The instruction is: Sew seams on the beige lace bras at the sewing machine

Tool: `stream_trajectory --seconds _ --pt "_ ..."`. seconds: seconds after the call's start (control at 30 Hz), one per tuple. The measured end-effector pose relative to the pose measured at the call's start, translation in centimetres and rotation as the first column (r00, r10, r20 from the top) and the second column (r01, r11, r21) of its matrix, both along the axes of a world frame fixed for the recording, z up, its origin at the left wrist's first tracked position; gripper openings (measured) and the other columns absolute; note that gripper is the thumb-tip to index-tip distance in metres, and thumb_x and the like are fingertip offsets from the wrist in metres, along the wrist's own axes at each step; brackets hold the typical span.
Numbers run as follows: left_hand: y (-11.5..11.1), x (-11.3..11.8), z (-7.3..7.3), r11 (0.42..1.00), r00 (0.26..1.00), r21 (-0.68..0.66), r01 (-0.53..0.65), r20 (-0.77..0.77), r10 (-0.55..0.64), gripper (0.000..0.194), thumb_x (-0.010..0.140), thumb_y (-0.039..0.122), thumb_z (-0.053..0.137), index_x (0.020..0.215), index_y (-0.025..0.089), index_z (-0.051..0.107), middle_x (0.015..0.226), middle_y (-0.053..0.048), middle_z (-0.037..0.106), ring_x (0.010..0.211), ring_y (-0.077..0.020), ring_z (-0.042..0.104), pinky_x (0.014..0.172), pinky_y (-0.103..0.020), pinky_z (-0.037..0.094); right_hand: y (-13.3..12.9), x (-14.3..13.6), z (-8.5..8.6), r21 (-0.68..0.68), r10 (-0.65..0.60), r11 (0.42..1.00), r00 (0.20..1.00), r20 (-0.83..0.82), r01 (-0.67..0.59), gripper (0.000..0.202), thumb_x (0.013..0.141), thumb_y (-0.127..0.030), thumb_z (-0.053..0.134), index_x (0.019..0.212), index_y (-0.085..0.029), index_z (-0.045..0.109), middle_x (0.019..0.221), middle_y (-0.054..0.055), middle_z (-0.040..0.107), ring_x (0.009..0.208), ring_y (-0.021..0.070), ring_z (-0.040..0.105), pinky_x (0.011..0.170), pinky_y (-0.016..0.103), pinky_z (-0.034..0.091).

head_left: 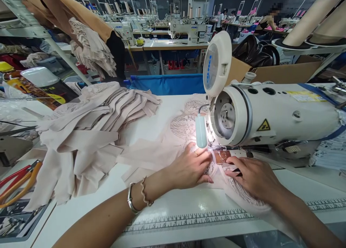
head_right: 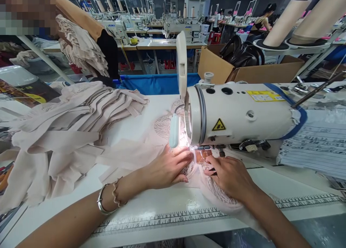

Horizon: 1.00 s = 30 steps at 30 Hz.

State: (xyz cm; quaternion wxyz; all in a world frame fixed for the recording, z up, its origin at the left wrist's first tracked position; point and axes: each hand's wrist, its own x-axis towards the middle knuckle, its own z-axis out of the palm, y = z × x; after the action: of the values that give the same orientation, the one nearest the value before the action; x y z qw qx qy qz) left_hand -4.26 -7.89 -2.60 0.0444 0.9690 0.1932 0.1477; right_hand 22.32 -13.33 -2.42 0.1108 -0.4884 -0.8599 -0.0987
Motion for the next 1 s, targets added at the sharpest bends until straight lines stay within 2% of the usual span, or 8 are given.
stream_trajectory --seconds 0.1,0.17,0.3,0.5,0.6,0.73,0.87,1.0 --pt "-0.2 0.1 0.0 1.000 1.000 0.001 0.007 -0.006 -0.007 0.056 0.105 0.058 0.034 0.117 0.010 0.062 0.109 -0.013 0.068 0.102 -0.0286 0.060 0.102 -0.049 0.033 -0.8 0.1 -0.1 0.038 0.081 0.996 0.997 -0.007 -0.081 0.047 0.078 -0.001 0.045 0.113 -0.021 0.071 0.070 -0.001 0.071 0.061 0.0160 0.064 0.063 0.028 0.044" --pt "-0.3 0.1 0.0 1.000 1.000 0.019 0.002 -0.012 -0.002 0.056 0.105 0.058 0.035 0.122 0.011 0.059 0.103 -0.011 0.068 0.095 -0.0266 0.060 0.102 -0.049 0.033 -0.8 0.0 0.0 0.070 0.175 0.982 0.984 -0.009 -0.174 0.059 0.078 0.003 0.041 0.122 -0.023 0.071 0.066 -0.002 0.066 0.059 0.0135 0.059 0.064 0.026 0.042" --pt "-0.3 0.1 0.0 0.998 1.000 0.063 -0.004 -0.021 0.005 0.055 0.104 0.059 0.035 0.116 0.012 0.062 0.103 -0.012 0.067 0.098 -0.0284 0.059 0.101 -0.050 0.033 -0.1 -0.4 0.4 0.104 0.253 0.962 0.967 0.003 -0.252 0.061 0.081 0.007 0.038 0.115 -0.026 0.076 0.059 -0.004 0.058 0.053 0.0116 0.051 0.060 0.025 0.036" --pt "-0.2 0.1 -0.3 1.000 1.000 0.027 -0.015 0.005 0.015 0.060 0.104 0.061 0.032 0.118 0.011 0.062 0.119 -0.016 0.067 0.116 -0.0329 0.056 0.104 -0.053 0.031 0.8 -0.3 0.2 0.085 0.188 0.979 0.982 -0.005 -0.187 0.064 0.074 0.007 0.040 0.112 -0.028 0.077 0.060 -0.004 0.059 0.056 0.0108 0.052 0.055 0.025 0.032" --pt "-0.2 0.0 -0.3 0.999 0.999 0.009 -0.038 -0.008 0.038 0.061 0.103 0.062 0.033 0.127 0.011 0.058 0.121 -0.017 0.067 0.118 -0.0342 0.057 0.106 -0.055 0.030 1.2 -0.2 -0.1 0.051 0.158 0.986 0.987 0.022 -0.159 0.065 0.072 0.005 0.042 0.115 -0.031 0.075 0.062 -0.004 0.060 0.056 0.0116 0.052 0.052 0.026 0.029" --pt "0.0 0.0 -0.4 0.998 0.998 -0.020 -0.066 -0.013 0.066 0.059 0.104 0.061 0.032 0.127 0.013 0.058 0.126 -0.017 0.065 0.115 -0.0342 0.059 0.107 -0.058 0.027 1.9 -0.2 -0.4 0.045 0.108 0.993 0.994 0.034 -0.110 0.067 0.070 0.003 0.043 0.116 -0.034 0.074 0.063 -0.003 0.063 0.059 0.0139 0.055 0.050 0.028 0.026" --pt "0.4 0.0 -0.4 0.994 0.995 -0.051 -0.099 -0.013 0.099 0.062 0.104 0.062 0.028 0.128 0.012 0.057 0.134 -0.019 0.062 0.113 -0.0346 0.059 0.106 -0.059 0.027 2.3 -0.6 0.1 -0.046 0.065 0.997 0.998 0.019 -0.064 0.066 0.073 0.004 0.043 0.117 -0.034 0.074 0.073 -0.003 0.069 0.069 0.0156 0.062 0.054 0.027 0.032" --pt "0.1 0.1 -0.5 0.990 0.992 -0.067 -0.127 -0.023 0.126 0.056 0.105 0.058 0.035 0.127 0.011 0.057 0.134 -0.018 0.062 0.114 -0.0351 0.058 0.106 -0.062 0.027 2.6 -1.0 0.7 -0.126 0.040 0.991 0.999 -0.002 -0.040 0.071 0.072 0.005 0.042 0.120 -0.036 0.073 0.079 -0.004 0.073 0.071 0.0151 0.063 0.060 0.026 0.040"
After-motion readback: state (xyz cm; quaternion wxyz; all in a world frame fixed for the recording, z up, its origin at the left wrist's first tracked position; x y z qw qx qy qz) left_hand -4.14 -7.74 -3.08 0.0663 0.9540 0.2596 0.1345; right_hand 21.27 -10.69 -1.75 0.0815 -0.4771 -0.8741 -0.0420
